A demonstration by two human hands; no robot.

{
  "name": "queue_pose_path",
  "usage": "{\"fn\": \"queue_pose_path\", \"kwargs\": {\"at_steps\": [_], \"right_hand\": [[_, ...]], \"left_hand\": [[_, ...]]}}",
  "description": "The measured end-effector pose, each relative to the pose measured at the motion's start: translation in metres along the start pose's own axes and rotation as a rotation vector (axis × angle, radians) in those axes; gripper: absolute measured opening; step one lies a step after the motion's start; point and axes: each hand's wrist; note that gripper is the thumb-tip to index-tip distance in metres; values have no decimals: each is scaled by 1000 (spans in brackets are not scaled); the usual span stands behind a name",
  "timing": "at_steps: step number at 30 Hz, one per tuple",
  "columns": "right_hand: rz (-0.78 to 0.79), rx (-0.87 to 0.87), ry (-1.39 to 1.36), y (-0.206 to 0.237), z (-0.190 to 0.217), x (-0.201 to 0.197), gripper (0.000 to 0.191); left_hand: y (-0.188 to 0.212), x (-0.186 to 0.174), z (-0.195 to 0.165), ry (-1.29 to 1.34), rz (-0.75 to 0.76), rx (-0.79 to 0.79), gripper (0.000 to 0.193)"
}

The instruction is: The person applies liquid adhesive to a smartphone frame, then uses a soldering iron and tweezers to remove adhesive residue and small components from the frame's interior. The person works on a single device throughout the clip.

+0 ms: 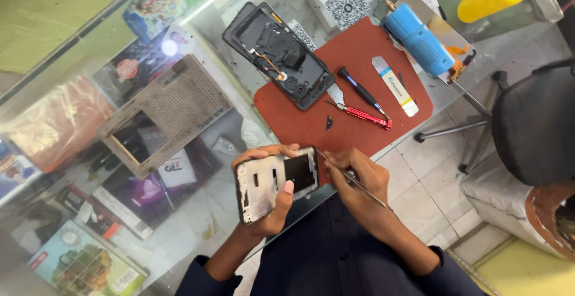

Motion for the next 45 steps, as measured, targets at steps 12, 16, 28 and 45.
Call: {"fn": "queue_pose_path", "kwargs": {"at_steps": [12, 16, 28, 45], "right_hand": [[60, -124, -97, -11, -16, 0, 12], [102, -231, -85, -15, -13, -1, 11], [113, -119, -52, -19, -3, 1, 11], [103, -159, 186, -22, 11, 8, 13]], "left_hand": [[-69, 32, 5, -101, -646, -230, 50], [-85, 30, 3, -525, -637, -111, 43], [-93, 9, 20, -314, -552, -201, 31], [-90, 7, 24, -297, -571, -188, 32]]}}
Point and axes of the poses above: each hand's wrist, its own y-axis away from the middle knuckle, its own x-axis out of the palm, z = x × y, and after that the axes turned 15 degrees about -z, right-handed
